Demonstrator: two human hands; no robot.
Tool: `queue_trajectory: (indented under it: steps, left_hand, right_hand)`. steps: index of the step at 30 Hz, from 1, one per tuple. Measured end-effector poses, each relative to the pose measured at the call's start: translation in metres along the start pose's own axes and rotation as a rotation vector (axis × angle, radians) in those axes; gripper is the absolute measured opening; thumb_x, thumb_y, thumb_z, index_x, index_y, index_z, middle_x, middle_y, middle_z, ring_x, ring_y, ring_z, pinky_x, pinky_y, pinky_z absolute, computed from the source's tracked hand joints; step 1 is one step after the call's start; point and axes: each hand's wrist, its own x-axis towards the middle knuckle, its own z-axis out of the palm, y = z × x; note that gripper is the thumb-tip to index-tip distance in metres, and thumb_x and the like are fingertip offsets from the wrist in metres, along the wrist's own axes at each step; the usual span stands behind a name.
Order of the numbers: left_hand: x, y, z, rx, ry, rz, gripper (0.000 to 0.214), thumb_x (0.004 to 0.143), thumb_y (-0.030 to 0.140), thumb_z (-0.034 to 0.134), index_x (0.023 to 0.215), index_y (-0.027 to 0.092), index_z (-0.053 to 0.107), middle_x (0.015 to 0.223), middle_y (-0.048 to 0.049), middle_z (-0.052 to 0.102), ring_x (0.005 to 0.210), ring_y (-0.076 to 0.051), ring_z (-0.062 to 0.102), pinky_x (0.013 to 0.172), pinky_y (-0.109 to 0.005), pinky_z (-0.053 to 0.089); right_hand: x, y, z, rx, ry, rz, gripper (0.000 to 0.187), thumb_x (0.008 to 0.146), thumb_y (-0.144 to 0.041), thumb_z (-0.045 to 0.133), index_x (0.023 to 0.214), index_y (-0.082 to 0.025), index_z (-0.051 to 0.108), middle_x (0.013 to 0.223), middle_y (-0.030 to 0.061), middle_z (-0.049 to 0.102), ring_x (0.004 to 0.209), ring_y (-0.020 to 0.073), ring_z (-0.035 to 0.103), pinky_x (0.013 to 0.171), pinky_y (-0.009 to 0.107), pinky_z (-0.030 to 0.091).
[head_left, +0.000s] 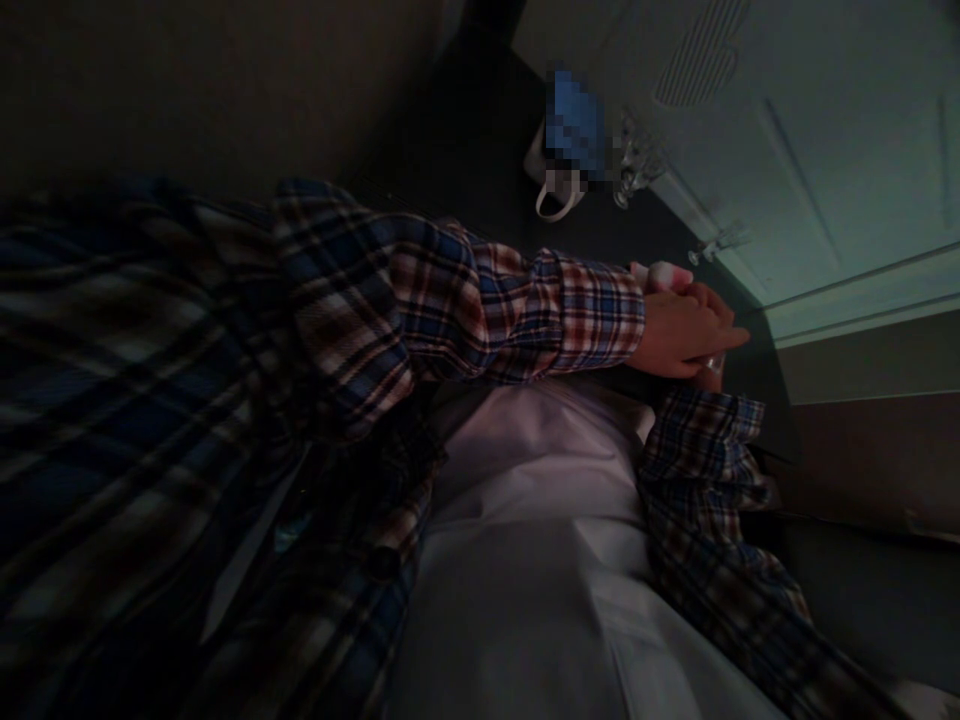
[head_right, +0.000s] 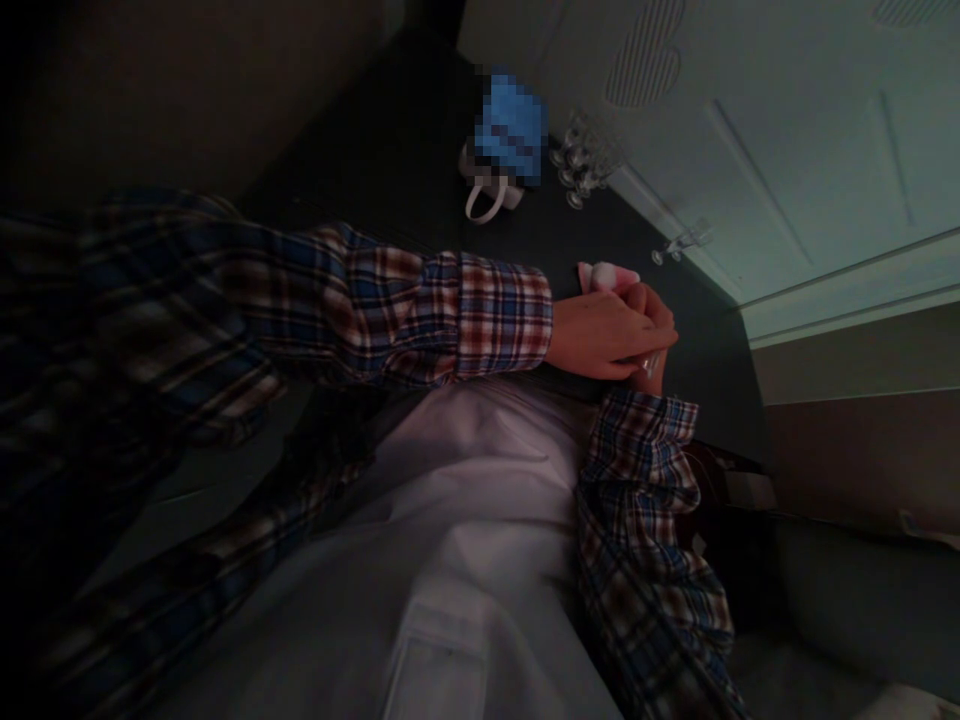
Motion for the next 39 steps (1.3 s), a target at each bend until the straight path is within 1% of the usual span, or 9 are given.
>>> queue_trajectory:
  steps: [4, 9, 17, 19, 24, 30, 34, 37, 39]
  left_hand:
    - [0.001, 0.0, 0.001, -0.002, -0.008, 0.002, 0.039, 0.092, 0.025, 0.041, 0.127, 0.013, 0.05, 0.118, -0.0091, 0.057, 0.108, -0.022, 0.055, 0.084, -0.033, 0.04]
    - [0.001, 0.0, 0.0, 0.023, -0.008, 0.0, 0.04, 0.091, 0.025, 0.042, 0.128, 0.013, 0.05, 0.116, -0.0096, 0.058, 0.106, -0.022, 0.056, 0.084, -0.032, 0.04]
    - [0.001, -0.002, 0.001, 0.026, -0.008, 0.006, 0.04, 0.092, 0.026, 0.04, 0.129, 0.014, 0.05, 0.117, -0.0092, 0.057, 0.105, -0.02, 0.055, 0.085, -0.031, 0.04]
    - [0.002, -0.002, 0.001, 0.026, 0.0, 0.011, 0.04, 0.092, 0.025, 0.041, 0.128, 0.013, 0.05, 0.118, -0.0097, 0.057, 0.105, -0.02, 0.055, 0.085, -0.031, 0.041]
    - [0.002, -0.002, 0.002, 0.038, -0.012, 0.0, 0.038, 0.092, 0.027, 0.04, 0.126, 0.015, 0.05, 0.119, -0.0089, 0.056, 0.105, -0.021, 0.055, 0.087, -0.033, 0.042]
    - [0.002, -0.002, 0.003, 0.018, 0.0, 0.009, 0.038, 0.092, 0.027, 0.04, 0.127, 0.015, 0.051, 0.118, -0.0104, 0.056, 0.106, -0.02, 0.055, 0.088, -0.032, 0.042]
    - [0.001, -0.002, 0.001, 0.025, -0.01, 0.02, 0.041, 0.092, 0.025, 0.039, 0.13, 0.013, 0.049, 0.118, -0.0098, 0.057, 0.107, -0.021, 0.055, 0.089, -0.034, 0.041]
    - [0.001, -0.001, 0.0, 0.036, -0.019, 0.005, 0.042, 0.092, 0.026, 0.039, 0.131, 0.013, 0.049, 0.118, -0.0098, 0.057, 0.107, -0.02, 0.054, 0.088, -0.031, 0.04]
    - [0.001, 0.0, 0.0, 0.026, -0.013, -0.007, 0.043, 0.092, 0.026, 0.041, 0.132, 0.012, 0.049, 0.117, -0.0098, 0.057, 0.105, -0.019, 0.054, 0.087, -0.029, 0.04]
  right_hand:
    - [0.004, -0.002, -0.004, -0.421, -0.019, -0.039, 0.047, 0.066, 0.004, 0.051, 0.113, 0.008, 0.055, 0.101, 0.008, 0.051, 0.123, 0.0111, 0.039, 0.114, 0.013, 0.023]
    - [0.005, 0.006, -0.004, -0.42, -0.04, -0.157, 0.043, 0.071, 0.002, 0.045, 0.113, 0.005, 0.053, 0.097, 0.0079, 0.048, 0.124, 0.0126, 0.04, 0.11, 0.016, 0.029]
    - [-0.006, -0.001, -0.008, -0.564, 0.022, -0.05, 0.045, 0.068, -0.002, 0.054, 0.112, 0.009, 0.056, 0.102, 0.0074, 0.052, 0.12, 0.0097, 0.042, 0.112, 0.012, 0.023]
    - [-0.006, 0.0, -0.004, -0.53, 0.037, -0.046, 0.045, 0.068, -0.002, 0.054, 0.112, 0.009, 0.055, 0.101, 0.0073, 0.051, 0.121, 0.0101, 0.041, 0.112, 0.013, 0.024]
    - [0.0, 0.009, 0.009, -0.217, 0.105, -0.084, 0.044, 0.071, 0.005, 0.04, 0.114, 0.004, 0.051, 0.103, 0.007, 0.048, 0.125, 0.01, 0.039, 0.114, 0.017, 0.027]
    - [0.01, 0.008, -0.001, -0.478, -0.039, -0.193, 0.036, 0.076, -0.006, 0.051, 0.11, 0.005, 0.051, 0.093, 0.0071, 0.046, 0.124, 0.0143, 0.038, 0.109, 0.02, 0.03]
    - [0.009, 0.006, -0.008, -0.559, -0.091, -0.162, 0.04, 0.075, -0.015, 0.058, 0.11, 0.004, 0.053, 0.093, 0.0053, 0.047, 0.116, 0.011, 0.043, 0.108, 0.017, 0.03]
    - [0.009, 0.009, 0.0, -0.398, -0.031, -0.159, 0.037, 0.075, -0.008, 0.053, 0.111, 0.001, 0.051, 0.098, 0.0061, 0.047, 0.121, 0.0121, 0.041, 0.111, 0.019, 0.029]
    - [0.01, 0.01, 0.009, -0.095, 0.02, -0.13, 0.038, 0.076, -0.003, 0.044, 0.114, -0.001, 0.047, 0.103, 0.0074, 0.046, 0.125, 0.0142, 0.039, 0.112, 0.022, 0.029]
